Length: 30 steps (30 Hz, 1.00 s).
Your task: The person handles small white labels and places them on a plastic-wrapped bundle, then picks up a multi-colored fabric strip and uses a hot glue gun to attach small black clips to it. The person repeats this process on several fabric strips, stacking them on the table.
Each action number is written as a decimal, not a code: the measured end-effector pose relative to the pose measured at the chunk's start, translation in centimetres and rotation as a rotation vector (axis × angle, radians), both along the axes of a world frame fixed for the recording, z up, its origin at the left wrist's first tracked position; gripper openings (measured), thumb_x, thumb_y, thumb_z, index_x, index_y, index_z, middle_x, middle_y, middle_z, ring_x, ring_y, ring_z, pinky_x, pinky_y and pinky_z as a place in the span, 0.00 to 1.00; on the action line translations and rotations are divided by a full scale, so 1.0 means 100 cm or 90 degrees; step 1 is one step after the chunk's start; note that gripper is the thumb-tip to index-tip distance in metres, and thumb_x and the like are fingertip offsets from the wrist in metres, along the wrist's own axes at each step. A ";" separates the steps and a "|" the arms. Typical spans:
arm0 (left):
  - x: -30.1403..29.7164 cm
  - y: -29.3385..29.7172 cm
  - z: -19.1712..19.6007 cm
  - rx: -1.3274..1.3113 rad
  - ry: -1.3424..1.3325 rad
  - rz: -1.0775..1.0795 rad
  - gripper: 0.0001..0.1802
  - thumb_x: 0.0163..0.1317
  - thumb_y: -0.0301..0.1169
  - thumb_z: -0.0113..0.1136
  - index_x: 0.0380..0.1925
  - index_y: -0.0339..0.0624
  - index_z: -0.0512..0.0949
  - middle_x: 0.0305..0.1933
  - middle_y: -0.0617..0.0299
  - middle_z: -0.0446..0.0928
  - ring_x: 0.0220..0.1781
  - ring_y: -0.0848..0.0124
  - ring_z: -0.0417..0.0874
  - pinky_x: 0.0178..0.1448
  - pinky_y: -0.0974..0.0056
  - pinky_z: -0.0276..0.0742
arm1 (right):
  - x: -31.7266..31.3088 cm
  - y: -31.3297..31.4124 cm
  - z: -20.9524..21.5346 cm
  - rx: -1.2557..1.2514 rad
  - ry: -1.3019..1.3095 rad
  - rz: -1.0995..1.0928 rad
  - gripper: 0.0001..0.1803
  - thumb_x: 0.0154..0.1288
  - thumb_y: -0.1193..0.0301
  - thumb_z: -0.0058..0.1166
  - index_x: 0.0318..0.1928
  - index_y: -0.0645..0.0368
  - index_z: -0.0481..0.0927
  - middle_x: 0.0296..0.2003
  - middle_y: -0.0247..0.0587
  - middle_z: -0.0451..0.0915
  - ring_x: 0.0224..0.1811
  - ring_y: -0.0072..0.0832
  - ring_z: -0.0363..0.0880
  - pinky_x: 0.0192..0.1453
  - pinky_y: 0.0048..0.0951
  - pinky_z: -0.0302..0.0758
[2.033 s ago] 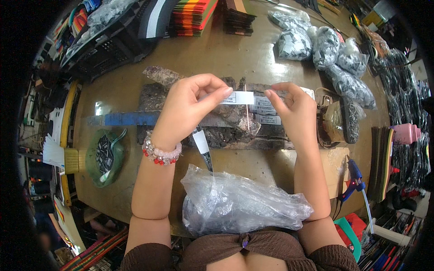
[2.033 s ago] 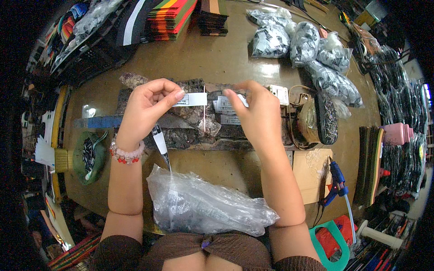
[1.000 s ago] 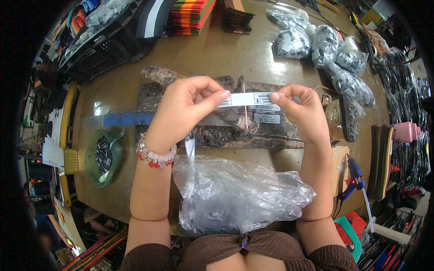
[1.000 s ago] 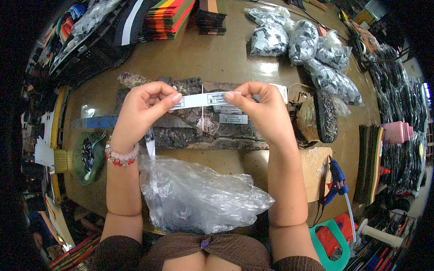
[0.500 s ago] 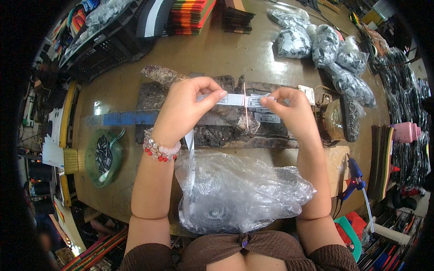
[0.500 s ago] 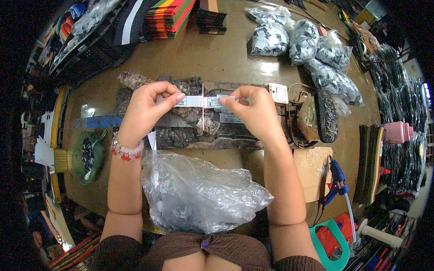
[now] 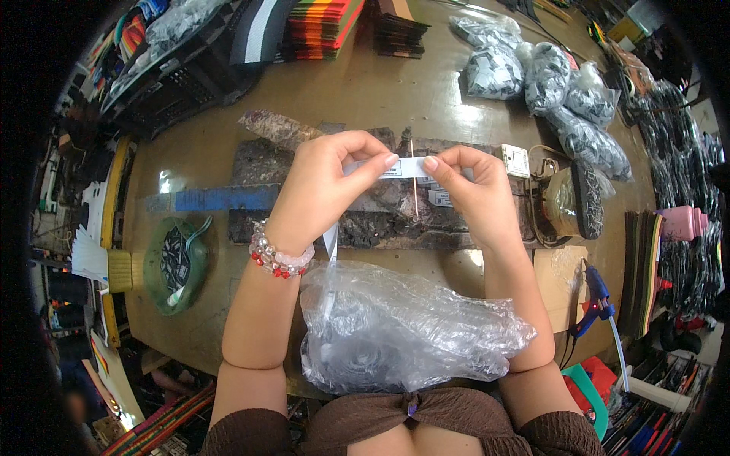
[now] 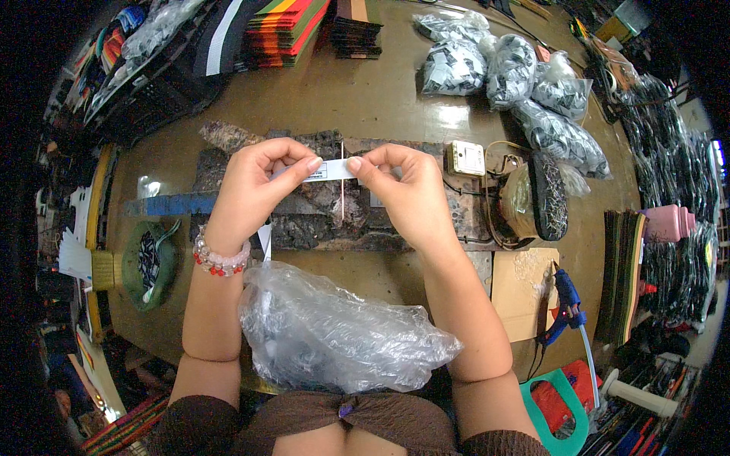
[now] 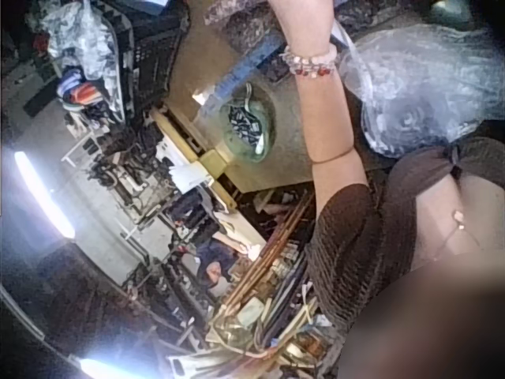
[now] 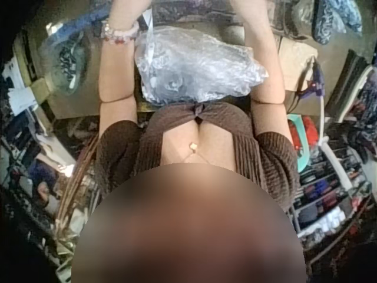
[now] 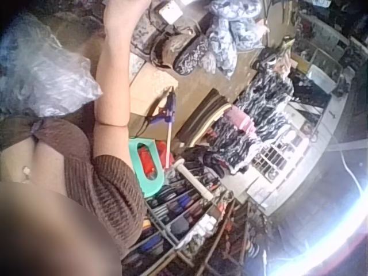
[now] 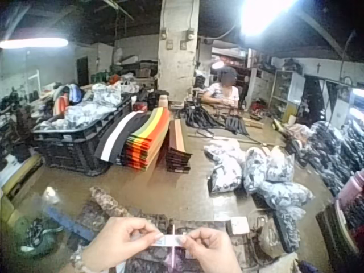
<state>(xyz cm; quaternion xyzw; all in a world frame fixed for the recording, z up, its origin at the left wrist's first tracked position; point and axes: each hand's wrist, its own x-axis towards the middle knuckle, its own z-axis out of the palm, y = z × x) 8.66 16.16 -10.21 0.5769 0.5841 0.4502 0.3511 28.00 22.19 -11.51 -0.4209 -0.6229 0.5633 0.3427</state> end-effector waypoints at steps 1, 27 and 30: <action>0.000 0.000 -0.001 -0.003 0.013 0.005 0.06 0.62 0.27 0.64 0.32 0.33 0.81 0.28 0.71 0.78 0.29 0.86 0.72 0.33 0.77 0.67 | 0.000 0.001 -0.003 0.009 -0.002 -0.008 0.12 0.61 0.67 0.64 0.29 0.64 0.83 0.20 0.22 0.72 0.23 0.11 0.63 0.26 0.19 0.57; -0.013 -0.001 0.005 -0.033 0.012 -0.006 0.09 0.62 0.29 0.63 0.33 0.33 0.82 0.27 0.64 0.81 0.28 0.81 0.77 0.33 0.73 0.71 | 0.032 0.020 0.015 -0.010 -0.075 0.035 0.11 0.59 0.69 0.66 0.27 0.63 0.82 0.22 0.26 0.77 0.25 0.12 0.68 0.31 0.19 0.63; -0.012 0.001 0.004 -0.020 0.018 -0.001 0.11 0.61 0.30 0.63 0.33 0.31 0.82 0.26 0.59 0.82 0.28 0.77 0.80 0.34 0.70 0.73 | 0.030 0.019 0.013 -0.008 -0.075 0.029 0.11 0.59 0.68 0.66 0.26 0.63 0.81 0.21 0.25 0.76 0.25 0.12 0.67 0.30 0.19 0.63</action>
